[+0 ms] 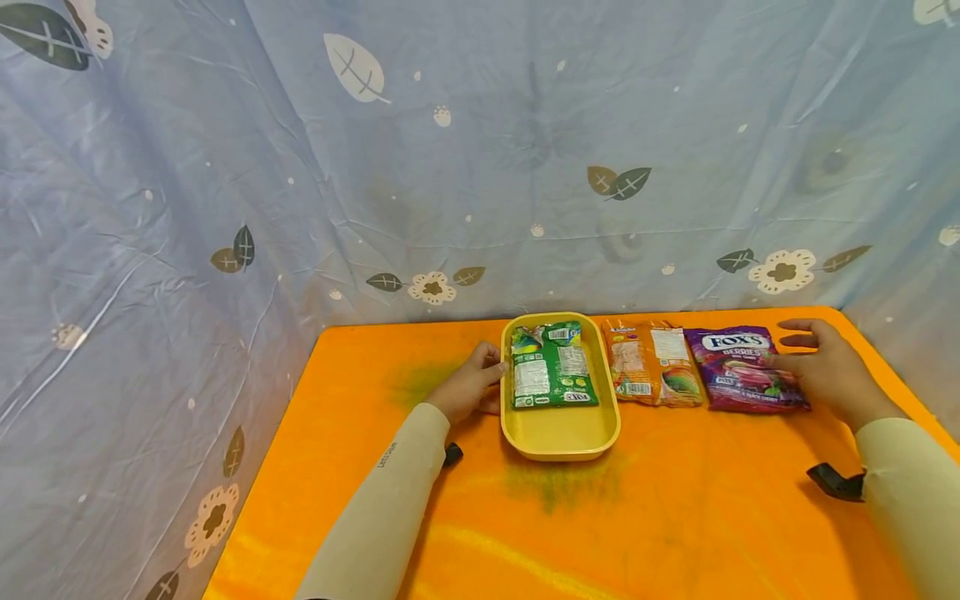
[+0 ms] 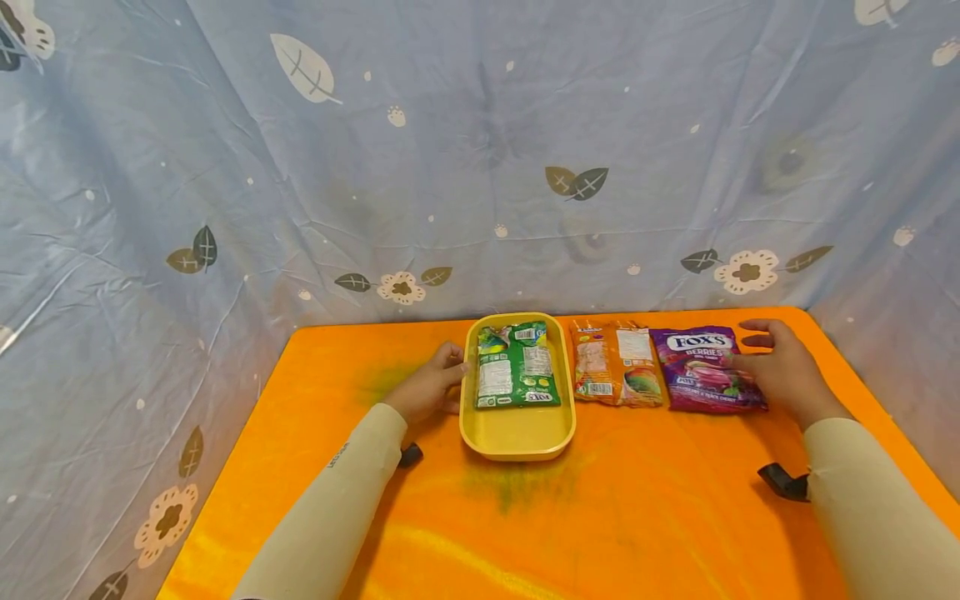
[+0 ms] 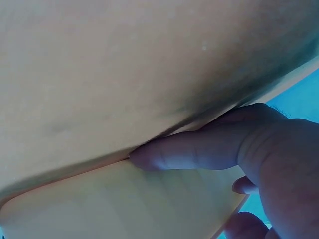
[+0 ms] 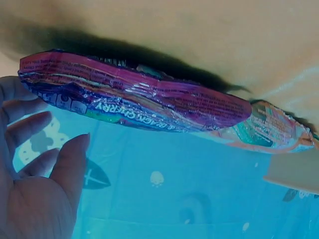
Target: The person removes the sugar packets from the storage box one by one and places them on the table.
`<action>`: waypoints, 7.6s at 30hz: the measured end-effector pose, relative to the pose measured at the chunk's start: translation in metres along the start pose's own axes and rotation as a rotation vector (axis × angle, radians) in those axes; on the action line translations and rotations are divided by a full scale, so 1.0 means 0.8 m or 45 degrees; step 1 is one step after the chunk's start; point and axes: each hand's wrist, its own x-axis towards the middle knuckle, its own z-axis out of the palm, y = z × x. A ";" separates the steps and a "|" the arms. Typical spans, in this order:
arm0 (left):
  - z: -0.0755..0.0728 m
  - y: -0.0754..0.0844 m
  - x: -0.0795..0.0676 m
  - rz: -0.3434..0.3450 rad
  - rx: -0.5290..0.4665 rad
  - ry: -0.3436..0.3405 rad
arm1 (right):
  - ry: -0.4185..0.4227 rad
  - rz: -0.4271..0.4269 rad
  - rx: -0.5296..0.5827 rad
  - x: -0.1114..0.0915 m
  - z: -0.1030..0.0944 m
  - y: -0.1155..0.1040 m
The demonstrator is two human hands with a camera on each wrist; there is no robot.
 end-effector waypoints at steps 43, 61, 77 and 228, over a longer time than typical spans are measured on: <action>-0.003 -0.001 0.002 -0.014 0.019 -0.002 | -0.134 -0.260 0.307 -0.018 0.095 -0.146; -0.002 -0.003 0.004 0.002 0.027 -0.005 | -0.307 -0.282 0.516 -0.027 0.162 -0.202; -0.003 -0.004 0.004 -0.017 0.033 0.005 | -0.390 -0.344 0.382 -0.025 0.232 -0.221; 0.005 -0.002 0.001 0.011 0.012 -0.025 | 0.062 -0.112 0.740 -0.073 0.210 -0.207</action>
